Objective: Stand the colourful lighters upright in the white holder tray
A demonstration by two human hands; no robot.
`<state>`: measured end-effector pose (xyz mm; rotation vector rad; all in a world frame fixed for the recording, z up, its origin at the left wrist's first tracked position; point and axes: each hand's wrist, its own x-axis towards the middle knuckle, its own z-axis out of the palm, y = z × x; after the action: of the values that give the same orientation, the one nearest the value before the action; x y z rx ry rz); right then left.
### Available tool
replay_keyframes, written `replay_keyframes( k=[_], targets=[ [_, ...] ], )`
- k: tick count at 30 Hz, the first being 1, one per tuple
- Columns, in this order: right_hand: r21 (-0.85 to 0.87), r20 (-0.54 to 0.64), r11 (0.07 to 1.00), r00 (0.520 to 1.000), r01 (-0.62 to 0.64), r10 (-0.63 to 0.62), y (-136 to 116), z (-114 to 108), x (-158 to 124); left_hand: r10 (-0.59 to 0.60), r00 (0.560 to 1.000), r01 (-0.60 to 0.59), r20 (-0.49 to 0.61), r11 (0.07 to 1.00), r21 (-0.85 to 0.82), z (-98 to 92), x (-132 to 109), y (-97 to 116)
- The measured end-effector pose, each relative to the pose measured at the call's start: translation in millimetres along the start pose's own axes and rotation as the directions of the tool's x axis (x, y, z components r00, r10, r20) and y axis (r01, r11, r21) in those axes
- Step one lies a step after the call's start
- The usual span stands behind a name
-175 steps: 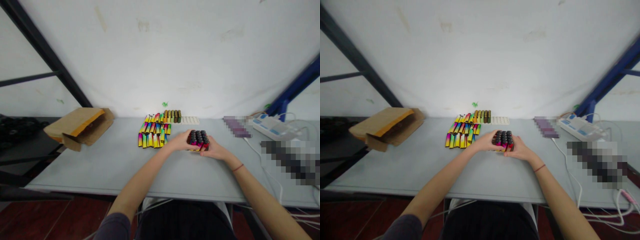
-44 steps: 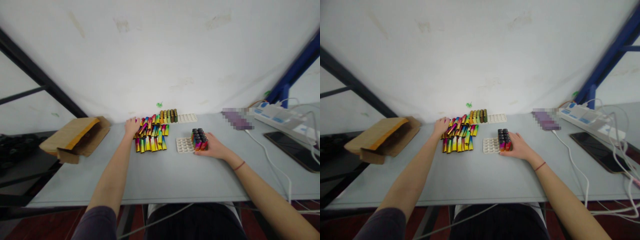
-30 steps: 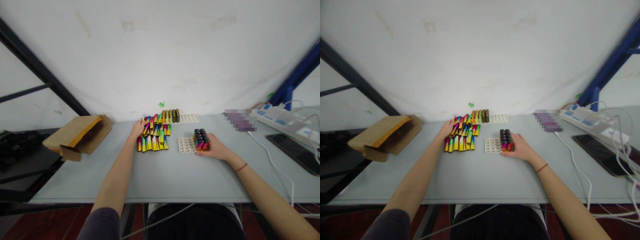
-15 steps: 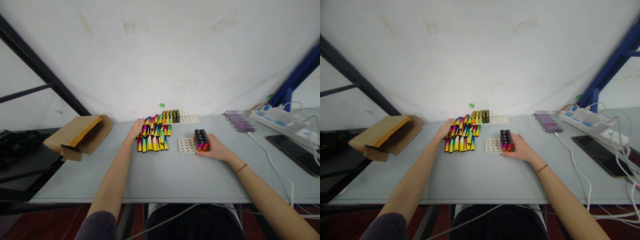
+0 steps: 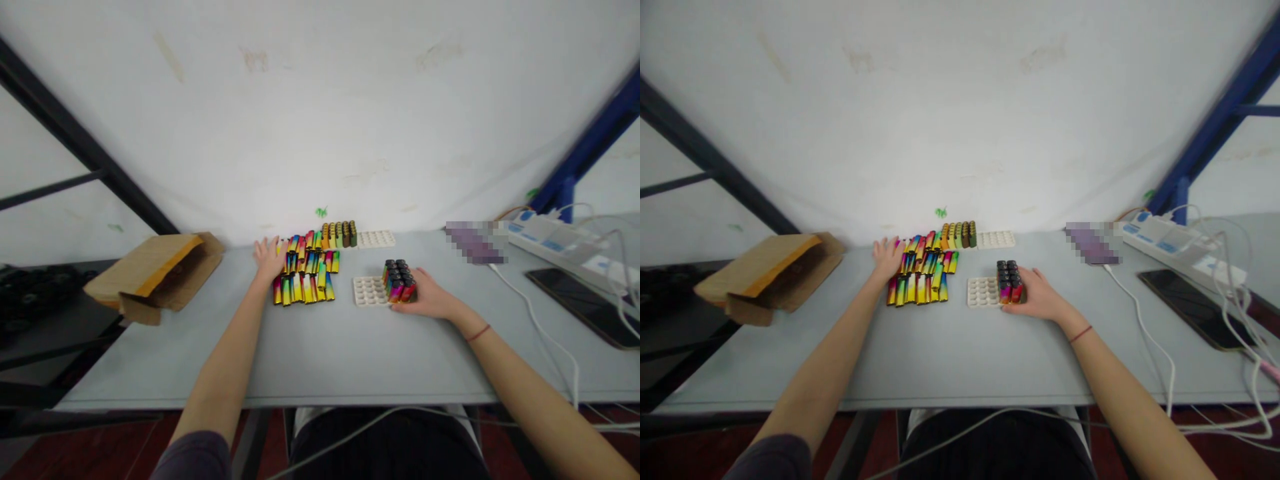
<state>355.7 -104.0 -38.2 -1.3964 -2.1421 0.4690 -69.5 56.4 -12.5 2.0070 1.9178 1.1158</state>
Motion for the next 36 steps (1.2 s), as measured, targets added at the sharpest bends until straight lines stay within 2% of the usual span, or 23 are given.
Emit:
replay_keyframes(
  k=[2, 3, 4, 5, 6, 8, 9, 10, 11, 13, 16, 18, 22, 26, 30, 36],
  targets=[
    [0.001, -0.009, 1.0, 1.0, -0.011, 0.011, -2, -1, 0, 0.072, 0.993, -0.069, -0.092, 0.997, 0.036, -1.1, -6, 20],
    [-0.001, -0.013, 1.0, 1.0, -0.015, 0.015, -2, -1, 1, 0.153, 0.986, -0.151, -0.062, 0.988, 0.036, -0.7, -10, 34],
    [-0.003, -0.013, 1.0, 1.0, -0.017, 0.016, -3, -1, 1, 0.249, 0.968, -0.249, 0.03, 0.968, 0.011, 1.0, -16, 49],
    [-0.003, -0.012, 1.0, 1.0, -0.015, 0.015, -3, -1, 1, 0.34, 0.928, -0.339, 0.153, 0.94, -0.031, 4.3, -23, 67],
    [-0.002, -0.01, 1.0, 1.0, -0.012, 0.012, -4, -1, 1, 0.409, 0.868, -0.402, 0.282, 0.912, -0.085, 9.1, -32, 84],
    [0.001, -0.008, 1.0, 1.0, -0.009, 0.009, -5, -1, 2, 0.48, 0.726, -0.436, 0.492, 0.875, -0.211, 23.5, -56, 118],
    [0.001, -0.009, 1.0, 1.0, -0.01, 0.01, -5, -2, 2, 0.493, 0.672, -0.414, 0.552, 0.869, -0.272, 32.3, -69, 133],
    [0.002, -0.011, 1.0, 1.0, -0.011, 0.011, -6, -2, 2, 0.501, 0.638, -0.379, 0.585, 0.865, -0.328, 41.5, -82, 146],
    [0.004, -0.012, 1.0, 1.0, -0.011, 0.011, -6, -2, 2, 0.514, 0.621, -0.345, 0.591, 0.857, -0.383, 50.6, -93, 156],
    [0.012, -0.013, 1.0, 1.0, -0.005, 0.005, -7, -2, 2, 0.561, 0.613, -0.286, 0.556, 0.814, -0.506, 66.3, -112, 171],
    [0.021, -0.018, 1.0, 1.0, 0.004, -0.004, -8, -2, 2, 0.565, 0.643, -0.186, 0.517, 0.77, -0.61, 78.7, -123, 179],
    [0.017, -0.025, 1.0, 1.0, 0.009, -0.008, -9, -2, 2, 0.55, 0.658, -0.12, 0.513, 0.751, -0.65, 79.2, -122, 179],
    [0.005, -0.023, 1.0, 1.0, 0.013, -0.013, -9, -3, 3, 0.547, 0.662, -0.039, 0.512, 0.707, -0.706, 73.4, -116, 176],
    [-0.005, -0.032, 1.0, 0.999, 0.015, -0.015, -9, -2, 3, 0.503, 0.696, -0.084, 0.513, 0.766, -0.638, 74.1, -114, 175],
    [-0.007, -0.033, 1.0, 0.999, 0.024, -0.024, -8, -2, 2, 0.543, 0.706, -0.162, 0.454, 0.748, -0.643, 80.1, -120, 178],
    [-0.008, -0.033, 1.0, 0.999, 0.014, -0.015, -8, -3, 2, 0.46, 0.714, -0.102, 0.528, 0.814, -0.571, 80.0, -124, 182]
  ],
)
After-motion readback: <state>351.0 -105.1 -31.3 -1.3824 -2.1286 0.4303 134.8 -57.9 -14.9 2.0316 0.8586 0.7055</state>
